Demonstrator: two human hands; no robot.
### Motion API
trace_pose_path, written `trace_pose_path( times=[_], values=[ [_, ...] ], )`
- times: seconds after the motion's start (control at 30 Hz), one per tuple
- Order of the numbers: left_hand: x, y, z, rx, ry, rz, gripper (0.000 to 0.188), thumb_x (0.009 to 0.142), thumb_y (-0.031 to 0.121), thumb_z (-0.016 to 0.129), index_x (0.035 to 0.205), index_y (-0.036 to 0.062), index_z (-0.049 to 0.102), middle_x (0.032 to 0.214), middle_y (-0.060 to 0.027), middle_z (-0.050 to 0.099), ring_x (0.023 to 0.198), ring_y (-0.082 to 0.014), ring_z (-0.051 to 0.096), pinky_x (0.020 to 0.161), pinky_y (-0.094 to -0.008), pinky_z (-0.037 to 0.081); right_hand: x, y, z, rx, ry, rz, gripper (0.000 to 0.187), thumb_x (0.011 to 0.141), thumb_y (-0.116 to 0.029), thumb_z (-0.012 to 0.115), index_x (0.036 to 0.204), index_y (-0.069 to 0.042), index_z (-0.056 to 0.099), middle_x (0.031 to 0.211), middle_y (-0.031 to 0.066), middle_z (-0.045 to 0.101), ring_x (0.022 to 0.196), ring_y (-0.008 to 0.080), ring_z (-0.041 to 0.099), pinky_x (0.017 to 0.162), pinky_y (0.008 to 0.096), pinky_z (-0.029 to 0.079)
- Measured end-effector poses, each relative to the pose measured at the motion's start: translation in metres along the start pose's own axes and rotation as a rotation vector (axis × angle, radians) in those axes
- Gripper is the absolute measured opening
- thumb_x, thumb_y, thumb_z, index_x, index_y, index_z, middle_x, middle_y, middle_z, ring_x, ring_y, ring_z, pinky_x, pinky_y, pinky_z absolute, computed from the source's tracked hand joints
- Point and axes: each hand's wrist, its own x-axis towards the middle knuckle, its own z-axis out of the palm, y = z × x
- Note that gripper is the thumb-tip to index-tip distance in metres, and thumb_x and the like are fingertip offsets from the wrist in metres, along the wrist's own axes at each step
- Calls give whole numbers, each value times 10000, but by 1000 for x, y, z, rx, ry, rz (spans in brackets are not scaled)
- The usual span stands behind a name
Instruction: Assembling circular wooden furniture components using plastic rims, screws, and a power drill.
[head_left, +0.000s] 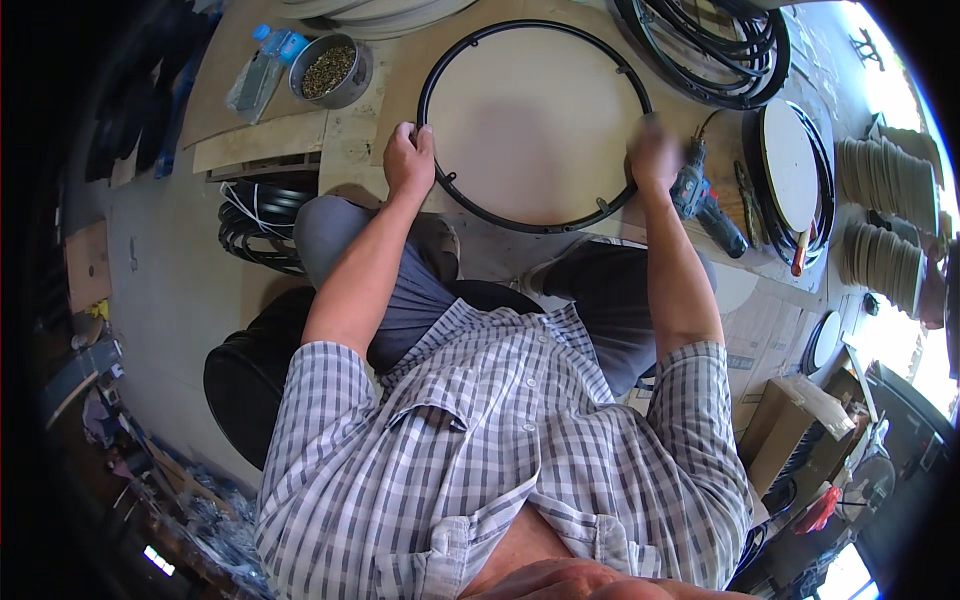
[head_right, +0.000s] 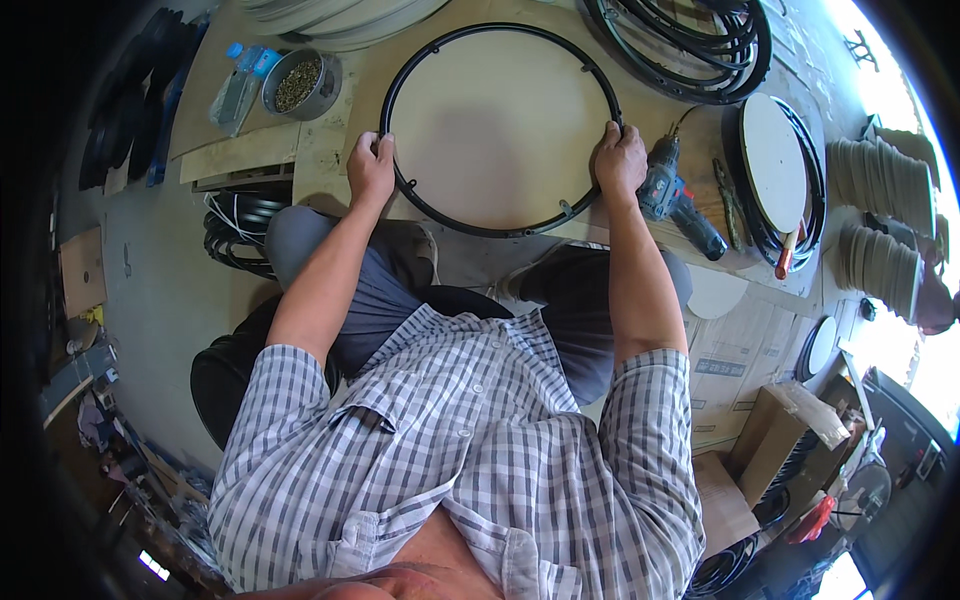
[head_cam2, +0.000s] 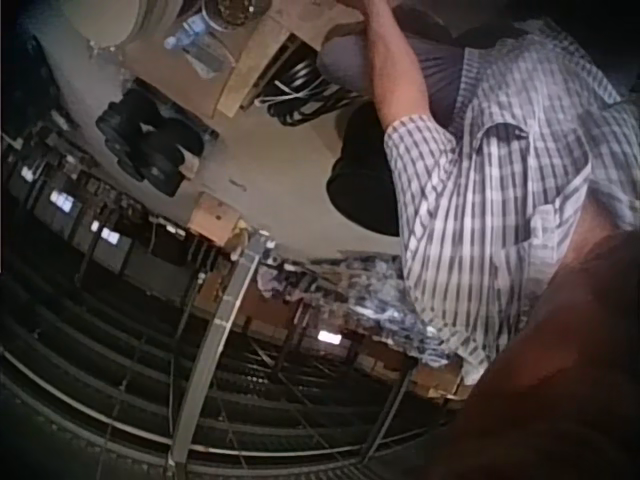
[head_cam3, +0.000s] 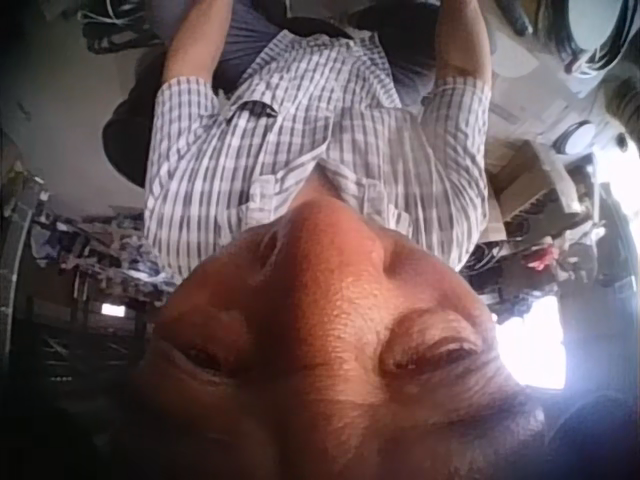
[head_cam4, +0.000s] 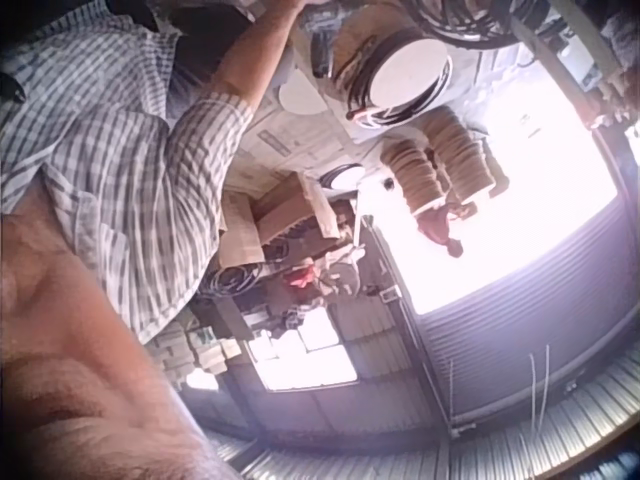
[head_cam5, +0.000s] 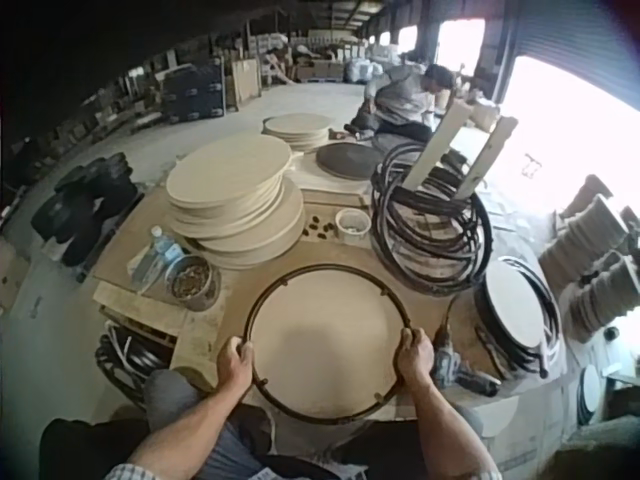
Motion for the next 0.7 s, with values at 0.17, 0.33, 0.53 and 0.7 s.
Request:
trace_pose_path(
  times=[0.17,0.33,0.53,0.7],
  values=[
    [-6,3,-2,-71,1,-27,338,919,330,639,897,-4,592,772,-166,642,731,-365,630,695,-458,488,10,-3,-3,-6,-13,-31,444,992,-454,502,1021,-34,645,1061,240,681,1028,440,630,867,512,494],
    [-11,2,-2,-73,-10,-40,325,919,323,641,906,1,597,773,-154,640,732,-351,632,697,-452,490,19,-3,2,-54,-19,-85,436,998,-445,494,1037,-38,646,1058,234,680,1032,433,628,877,509,494],
    [-16,4,-2,-48,-12,-35,328,924,324,638,944,-1,593,820,-168,650,772,-363,638,719,-456,494,17,1,3,-41,1,-120,424,1005,-439,481,1026,-46,638,1026,238,681,999,443,634,857,524,497],
    [-20,4,0,-32,6,-31,330,943,320,610,1023,2,579,914,-192,659,850,-390,640,767,-476,492,16,-2,3,-43,-37,-120,414,1012,-432,463,1016,-54,629,1001,253,688,960,466,643,833,548,500]
  ],
)
